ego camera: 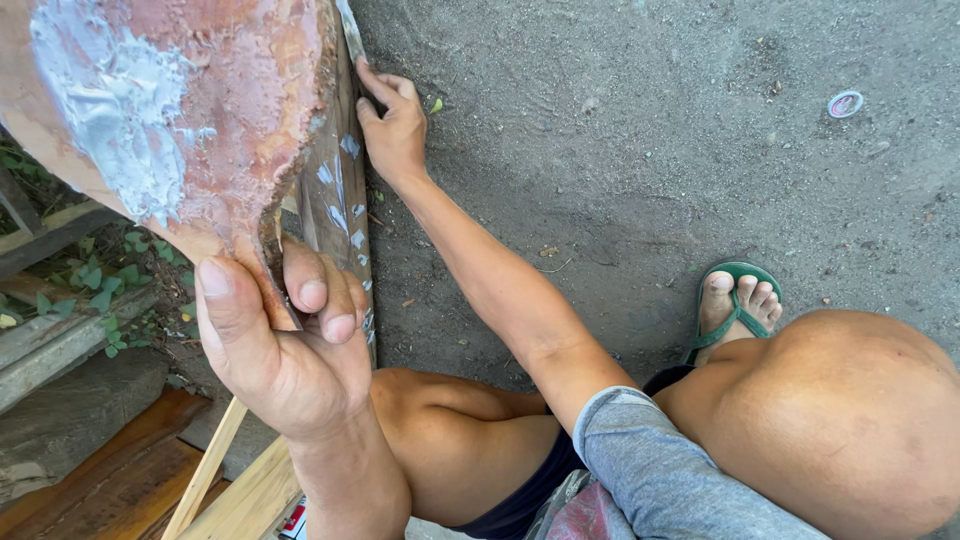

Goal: The person sits on the ground holding a paddle-shaped wooden object and uses a knife to spread white paste over its surface. They also apply paste to spots on a nearby wooden frame, then continue spreading paste across the paddle.

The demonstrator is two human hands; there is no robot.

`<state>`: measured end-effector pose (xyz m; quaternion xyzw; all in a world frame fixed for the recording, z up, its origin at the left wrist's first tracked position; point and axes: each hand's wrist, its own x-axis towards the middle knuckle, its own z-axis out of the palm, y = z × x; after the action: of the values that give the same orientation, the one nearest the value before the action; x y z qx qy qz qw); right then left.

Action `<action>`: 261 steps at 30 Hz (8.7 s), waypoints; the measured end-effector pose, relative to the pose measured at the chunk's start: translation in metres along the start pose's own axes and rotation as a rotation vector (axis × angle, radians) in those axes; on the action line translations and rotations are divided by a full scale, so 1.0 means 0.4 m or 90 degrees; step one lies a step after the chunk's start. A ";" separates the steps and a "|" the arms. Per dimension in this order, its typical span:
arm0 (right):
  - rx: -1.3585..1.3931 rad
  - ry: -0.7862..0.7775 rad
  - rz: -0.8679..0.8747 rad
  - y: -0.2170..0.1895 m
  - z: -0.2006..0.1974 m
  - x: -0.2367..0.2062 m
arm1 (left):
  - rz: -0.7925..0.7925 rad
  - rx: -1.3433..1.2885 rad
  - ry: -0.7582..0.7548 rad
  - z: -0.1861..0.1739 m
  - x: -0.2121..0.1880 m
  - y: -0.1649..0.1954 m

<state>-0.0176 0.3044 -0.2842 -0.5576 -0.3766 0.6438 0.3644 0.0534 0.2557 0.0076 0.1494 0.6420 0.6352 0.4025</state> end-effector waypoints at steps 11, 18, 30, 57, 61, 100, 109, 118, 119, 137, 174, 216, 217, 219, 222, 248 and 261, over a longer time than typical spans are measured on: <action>-0.001 0.040 -0.049 -0.019 0.001 -0.018 | -0.010 -0.017 0.003 -0.009 -0.003 0.001; 0.059 0.006 0.109 -0.022 -0.018 -0.031 | -0.031 -0.051 0.027 -0.009 0.001 0.002; 0.033 -0.027 0.111 -0.009 -0.021 -0.011 | -0.010 -0.047 0.022 -0.003 0.003 0.010; -0.180 -0.010 -0.100 0.029 -0.077 -0.040 | -0.024 -0.038 0.024 0.000 -0.006 0.013; -0.182 -0.030 -0.090 0.019 -0.085 -0.038 | -0.013 -0.013 0.005 0.006 -0.008 0.013; -0.055 -0.031 0.036 0.007 0.000 0.012 | 0.008 0.030 -0.019 -0.042 0.043 -0.017; 0.103 0.071 -0.188 -0.286 -0.349 -0.065 | 0.062 0.179 -0.084 -0.072 0.201 -0.070; -0.050 -0.033 -0.304 -0.492 -0.359 -0.071 | 0.058 0.394 -0.103 0.015 0.189 -0.052; -0.030 -0.043 -0.291 -0.494 -0.357 -0.070 | 0.067 0.411 -0.106 0.024 0.183 -0.053; 0.070 -0.100 -0.234 -0.483 -0.355 -0.049 | 0.074 0.547 -0.077 0.062 0.203 -0.055; 0.183 -0.013 0.054 -0.088 -0.115 0.007 | 0.198 0.080 -0.035 -0.027 0.113 0.021; -0.043 0.119 -0.028 0.039 0.007 -0.001 | 0.165 0.151 -0.039 -0.039 0.067 -0.003; -0.032 0.114 -0.023 0.042 0.009 -0.004 | 0.161 0.155 -0.034 -0.040 0.066 -0.003; -0.009 0.104 -0.012 0.042 0.020 -0.003 | 0.159 0.168 -0.033 -0.039 0.063 -0.004; 0.010 0.076 -0.008 0.031 0.042 0.006 | 0.165 0.185 -0.031 -0.035 0.065 -0.003; 0.103 0.053 -0.002 0.056 0.029 -0.028 | 0.148 0.196 -0.046 -0.022 0.068 0.011; 0.096 0.080 0.026 0.076 0.018 -0.050 | 0.125 0.158 -0.043 -0.042 0.065 -0.004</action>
<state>-0.0241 0.2723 -0.3019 -0.5756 -0.2917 0.6413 0.4151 0.0258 0.2619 -0.0046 0.2811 0.6842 0.5818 0.3382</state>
